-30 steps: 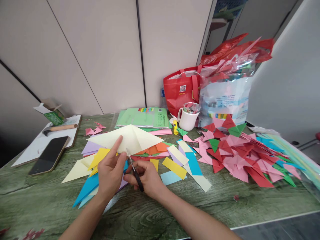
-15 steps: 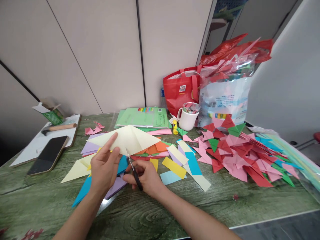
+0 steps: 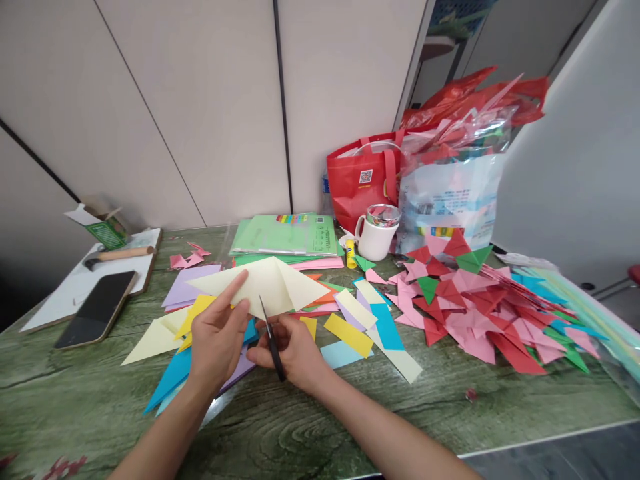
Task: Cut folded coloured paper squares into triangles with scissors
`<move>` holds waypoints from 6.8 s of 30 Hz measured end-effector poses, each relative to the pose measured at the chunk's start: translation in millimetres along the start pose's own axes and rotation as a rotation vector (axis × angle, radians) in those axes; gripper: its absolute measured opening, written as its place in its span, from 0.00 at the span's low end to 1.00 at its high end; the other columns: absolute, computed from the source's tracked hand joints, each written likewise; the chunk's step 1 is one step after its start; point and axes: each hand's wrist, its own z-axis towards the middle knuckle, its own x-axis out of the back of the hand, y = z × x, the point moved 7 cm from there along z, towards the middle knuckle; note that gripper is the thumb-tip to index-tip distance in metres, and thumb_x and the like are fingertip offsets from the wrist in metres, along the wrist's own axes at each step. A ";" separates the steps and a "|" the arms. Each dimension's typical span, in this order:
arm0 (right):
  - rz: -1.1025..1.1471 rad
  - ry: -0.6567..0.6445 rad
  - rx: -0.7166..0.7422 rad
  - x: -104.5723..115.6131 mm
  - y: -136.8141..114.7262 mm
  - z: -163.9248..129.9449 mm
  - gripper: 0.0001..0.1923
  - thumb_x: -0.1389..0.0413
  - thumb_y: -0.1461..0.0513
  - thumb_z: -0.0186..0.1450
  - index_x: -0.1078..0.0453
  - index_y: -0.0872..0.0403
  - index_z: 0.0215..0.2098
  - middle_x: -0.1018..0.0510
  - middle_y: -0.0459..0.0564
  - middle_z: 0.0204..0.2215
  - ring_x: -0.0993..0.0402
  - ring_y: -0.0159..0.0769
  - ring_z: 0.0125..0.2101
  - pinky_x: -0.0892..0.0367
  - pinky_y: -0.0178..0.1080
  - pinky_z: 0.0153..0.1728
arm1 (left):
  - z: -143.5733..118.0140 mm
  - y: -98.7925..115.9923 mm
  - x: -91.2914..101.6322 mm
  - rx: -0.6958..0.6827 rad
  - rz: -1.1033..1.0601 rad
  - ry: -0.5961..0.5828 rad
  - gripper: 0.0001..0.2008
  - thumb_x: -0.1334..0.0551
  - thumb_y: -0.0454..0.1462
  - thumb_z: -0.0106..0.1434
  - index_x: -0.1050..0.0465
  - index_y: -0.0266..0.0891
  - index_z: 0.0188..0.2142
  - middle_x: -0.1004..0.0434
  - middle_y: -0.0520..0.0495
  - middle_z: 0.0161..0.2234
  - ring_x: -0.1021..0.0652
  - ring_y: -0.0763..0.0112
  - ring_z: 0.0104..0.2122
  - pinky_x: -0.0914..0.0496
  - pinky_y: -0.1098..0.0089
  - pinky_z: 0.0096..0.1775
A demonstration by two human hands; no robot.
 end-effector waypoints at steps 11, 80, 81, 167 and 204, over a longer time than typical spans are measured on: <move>-0.017 0.011 -0.003 1.3 -1.1 -0.5 0.23 0.32 0.56 0.44 0.35 0.56 0.32 0.31 0.41 0.20 0.37 0.30 0.21 0.41 0.33 0.24 | -0.1 -0.3 0.0 -0.003 0.023 -0.011 0.24 0.39 0.37 0.57 0.34 0.40 0.54 0.40 0.59 0.17 0.39 0.81 0.18 0.38 0.80 0.22; -0.070 0.130 -0.008 7.0 -6.4 -0.2 0.18 0.36 0.55 0.45 0.35 0.56 0.28 0.36 0.39 0.13 0.43 0.27 0.15 0.45 0.32 0.17 | -6.9 -4.9 -9.9 0.002 0.121 -0.101 0.23 0.41 0.37 0.58 0.34 0.41 0.55 0.30 0.54 0.22 0.32 0.78 0.21 0.35 0.77 0.26; -0.070 0.132 -0.008 6.8 -6.9 -0.1 0.18 0.36 0.55 0.45 0.35 0.56 0.29 0.36 0.39 0.13 0.43 0.27 0.15 0.45 0.32 0.17 | -7.1 -4.7 -9.6 0.002 0.122 -0.098 0.23 0.41 0.37 0.58 0.34 0.40 0.55 0.30 0.54 0.22 0.32 0.78 0.21 0.35 0.77 0.25; 0.116 0.006 0.052 6.0 -7.5 8.3 0.25 0.31 0.66 0.43 0.39 0.54 0.33 0.29 0.40 0.23 0.36 0.29 0.23 0.41 0.31 0.25 | -4.3 -23.7 -4.8 0.294 -0.121 -0.016 0.18 0.34 0.38 0.51 0.24 0.39 0.43 0.20 0.50 0.31 0.25 0.67 0.39 0.31 0.72 0.41; 0.042 0.099 0.064 11.2 -2.0 7.3 0.20 0.32 0.60 0.45 0.39 0.53 0.26 0.29 0.41 0.20 0.37 0.29 0.21 0.41 0.31 0.22 | -8.6 -21.1 -5.7 0.260 -0.015 -0.050 0.20 0.36 0.39 0.53 0.27 0.38 0.47 0.22 0.45 0.43 0.23 0.60 0.41 0.28 0.71 0.38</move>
